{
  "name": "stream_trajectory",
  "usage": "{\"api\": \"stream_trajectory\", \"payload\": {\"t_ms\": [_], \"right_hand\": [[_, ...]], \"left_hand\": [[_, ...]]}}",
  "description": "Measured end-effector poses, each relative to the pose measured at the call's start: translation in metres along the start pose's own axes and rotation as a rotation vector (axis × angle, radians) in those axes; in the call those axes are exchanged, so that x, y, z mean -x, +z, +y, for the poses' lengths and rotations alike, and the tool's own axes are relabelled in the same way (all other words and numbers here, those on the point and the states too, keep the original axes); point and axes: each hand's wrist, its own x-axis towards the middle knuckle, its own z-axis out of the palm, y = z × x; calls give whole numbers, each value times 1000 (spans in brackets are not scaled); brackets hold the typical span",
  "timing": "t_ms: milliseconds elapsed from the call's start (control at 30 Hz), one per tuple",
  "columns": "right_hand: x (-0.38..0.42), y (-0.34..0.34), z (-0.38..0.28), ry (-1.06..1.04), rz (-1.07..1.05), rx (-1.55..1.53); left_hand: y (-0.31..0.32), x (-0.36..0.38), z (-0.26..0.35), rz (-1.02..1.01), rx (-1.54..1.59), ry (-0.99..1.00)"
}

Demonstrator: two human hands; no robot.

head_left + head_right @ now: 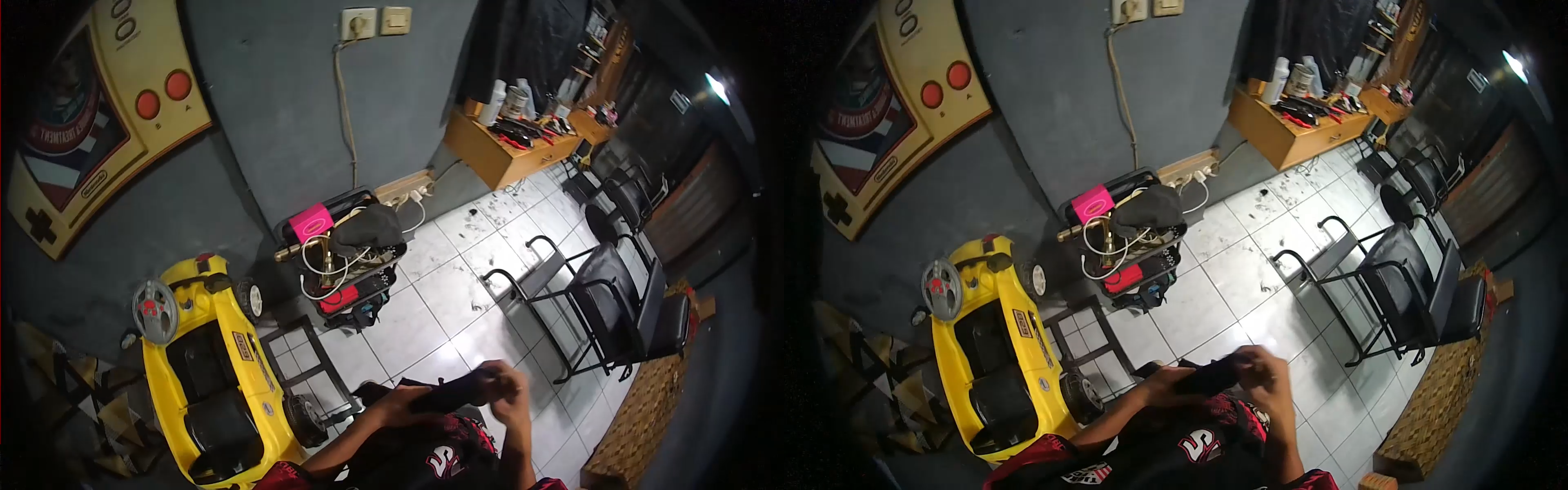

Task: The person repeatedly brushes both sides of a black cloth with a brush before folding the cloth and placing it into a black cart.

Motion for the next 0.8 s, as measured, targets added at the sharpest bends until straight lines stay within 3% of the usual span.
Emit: {"api": "stream_trajectory", "payload": {"t_ms": [33,67,133,200,233,267,300,333,400,467,533,600,633,667,733,800], "right_hand": [[2,-10,0,-101,172,-29],[5,-22,-2,-203,342,-56],[13,-56,1,-150,663,80],[22,-91,1,-170,667,9],[30,-107,-2,-89,495,-91],[35,-128,39,-81,294,41],[33,-131,20,11,69,166],[36,-132,37,72,-161,1],[37,-121,52,292,-449,294],[47,-102,98,-167,-256,232],[55,-110,125,80,-315,199],[64,-130,128,143,-159,47],[68,-143,124,95,-30,58],[72,-156,114,180,27,93],[83,-180,125,103,83,115],[93,-197,129,85,149,77]], "left_hand": [[14,-5,-20,223,-133,149],[23,-7,-40,216,-141,157],[24,-11,-45,284,-110,76],[34,-23,-56,327,-176,27],[34,-27,-42,352,-156,-11],[37,-33,-25,380,-133,-49],[40,-44,-3,400,-143,-39],[46,-56,12,391,-153,-28],[61,-83,39,348,-239,216],[79,-111,66,289,-308,353],[94,-125,94,296,-384,330],[102,-130,100,262,-406,223],[104,-132,94,245,-341,215],[104,-135,88,230,-275,210],[111,-135,67,170,-312,127],[120,-134,58,237,-396,59]]}}
